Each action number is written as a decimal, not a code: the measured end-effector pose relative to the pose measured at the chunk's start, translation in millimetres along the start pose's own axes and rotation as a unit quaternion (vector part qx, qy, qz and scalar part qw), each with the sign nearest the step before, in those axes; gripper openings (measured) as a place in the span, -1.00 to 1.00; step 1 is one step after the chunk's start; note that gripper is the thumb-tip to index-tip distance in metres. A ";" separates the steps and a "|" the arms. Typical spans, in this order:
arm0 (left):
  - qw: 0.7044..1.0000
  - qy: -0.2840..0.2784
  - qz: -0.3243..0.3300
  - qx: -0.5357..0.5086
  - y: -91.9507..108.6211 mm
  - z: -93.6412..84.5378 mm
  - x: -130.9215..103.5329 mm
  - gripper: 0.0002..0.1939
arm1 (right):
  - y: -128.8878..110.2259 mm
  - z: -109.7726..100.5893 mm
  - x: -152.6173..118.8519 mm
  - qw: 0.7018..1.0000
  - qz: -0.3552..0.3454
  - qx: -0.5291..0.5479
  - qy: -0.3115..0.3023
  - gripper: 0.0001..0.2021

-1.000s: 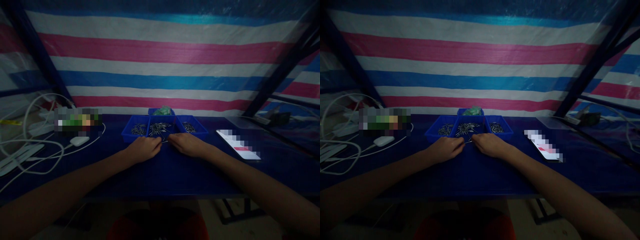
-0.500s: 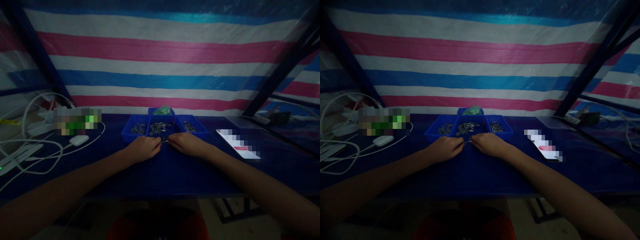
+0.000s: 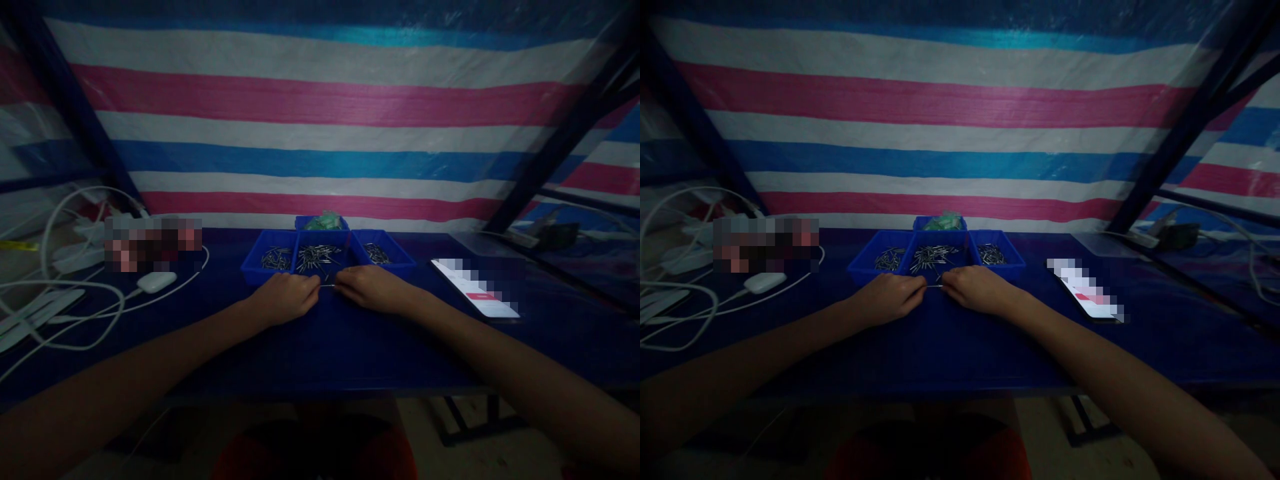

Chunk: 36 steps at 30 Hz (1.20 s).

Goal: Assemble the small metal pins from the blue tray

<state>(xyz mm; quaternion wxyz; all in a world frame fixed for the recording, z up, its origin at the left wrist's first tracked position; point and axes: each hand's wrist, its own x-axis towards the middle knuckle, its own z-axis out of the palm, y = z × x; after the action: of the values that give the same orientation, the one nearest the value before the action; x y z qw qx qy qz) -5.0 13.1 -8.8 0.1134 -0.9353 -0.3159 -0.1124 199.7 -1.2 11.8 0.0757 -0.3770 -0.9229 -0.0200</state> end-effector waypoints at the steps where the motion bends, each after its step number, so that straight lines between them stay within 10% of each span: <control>1: 1.000 0.000 0.002 -0.001 0.1 -0.4 0.0 -0.78 | -0.2 0.0 -0.4 1.000 0.000 0.001 -0.003 -0.83; 36: 0.999 0.004 0.033 0.026 -2.3 -0.7 -0.4 -0.86 | -0.9 -2.9 -1.6 1.000 0.009 -0.003 0.011 -0.91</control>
<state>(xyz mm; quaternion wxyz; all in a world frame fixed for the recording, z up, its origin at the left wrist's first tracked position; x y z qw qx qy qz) -6.9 14.4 -8.0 0.1429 -0.9413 -0.2873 -0.1044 200.6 -3.2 14.5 0.0847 -0.3850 -0.9186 -0.0265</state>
